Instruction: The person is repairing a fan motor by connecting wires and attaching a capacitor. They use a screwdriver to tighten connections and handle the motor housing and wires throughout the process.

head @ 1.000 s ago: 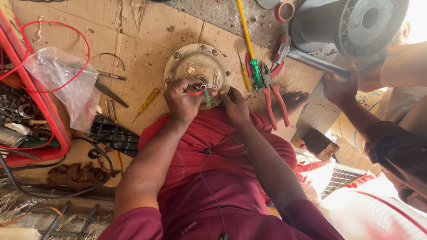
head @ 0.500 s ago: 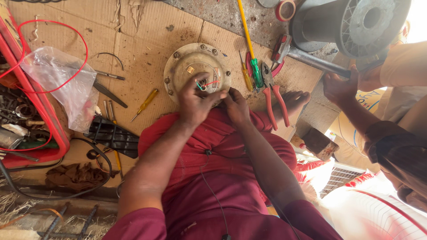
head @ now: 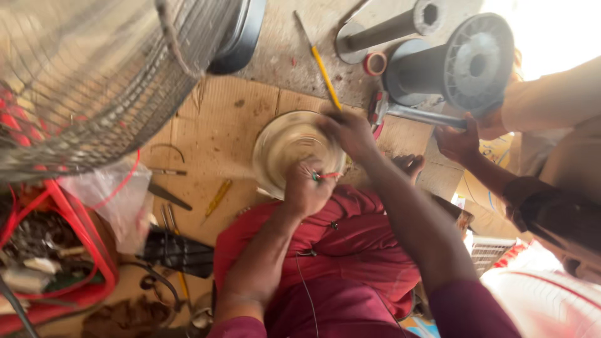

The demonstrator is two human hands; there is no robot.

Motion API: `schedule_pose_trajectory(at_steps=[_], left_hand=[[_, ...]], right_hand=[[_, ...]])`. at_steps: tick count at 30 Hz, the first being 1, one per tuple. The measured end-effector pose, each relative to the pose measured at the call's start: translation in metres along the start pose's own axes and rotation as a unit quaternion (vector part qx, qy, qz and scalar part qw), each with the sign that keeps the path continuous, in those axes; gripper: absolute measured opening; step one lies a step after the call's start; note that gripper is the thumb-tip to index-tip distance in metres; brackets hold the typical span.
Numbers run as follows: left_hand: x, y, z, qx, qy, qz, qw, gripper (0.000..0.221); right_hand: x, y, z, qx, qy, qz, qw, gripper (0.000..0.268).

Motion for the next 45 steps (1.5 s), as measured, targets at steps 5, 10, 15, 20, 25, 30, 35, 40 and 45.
schedule_pose_trajectory(at_steps=[5,10,15,20,25,30,35,40,45], left_hand=[[-0.001,-0.003,-0.076,0.105,0.247,0.028,0.963,0.014],[0.003,0.007,-0.037,-0.048,0.024,0.1,0.994,0.024],[0.014,0.013,0.04,0.092,-0.113,0.088,0.985,0.051],[0.012,0.004,0.039,0.107,0.038,-0.043,0.993,0.024],[0.019,0.002,0.038,0.051,-0.021,-0.015,0.998,0.02],[0.009,0.0,0.036,-0.065,-0.068,-0.014,0.995,0.023],[0.005,-0.001,0.036,-0.083,-0.14,-0.007,0.987,0.023],[0.008,-0.008,0.028,-0.078,-0.08,-0.007,0.994,0.028],[0.005,-0.006,0.036,-0.054,-0.095,-0.002,0.994,0.029]], right_hand=[[0.01,0.148,0.065,-0.475,-0.075,0.276,0.832,0.035],[-0.001,0.157,0.072,-0.379,-0.06,0.246,0.89,0.028],[-0.105,0.04,-0.03,0.042,0.114,0.036,0.992,0.024],[-0.187,0.027,-0.152,0.267,0.283,0.004,0.921,0.027],[-0.198,-0.01,-0.167,0.23,0.313,0.014,0.921,0.03],[-0.232,-0.001,-0.17,0.188,0.3,-0.01,0.935,0.03],[-0.227,0.001,-0.165,0.167,0.293,-0.022,0.941,0.031],[-0.212,0.015,-0.156,0.245,0.315,0.001,0.917,0.027],[-0.201,0.036,-0.15,0.324,0.304,0.024,0.895,0.026]])
Point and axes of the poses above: each hand's wrist, its own x-axis towards the middle knuckle, its own y-axis out of the palm, z = x × y, the point moved 9 cm from there along x, towards the middle knuckle, and after that the axes turned 8 degrees about y, right-handed, at the moved point
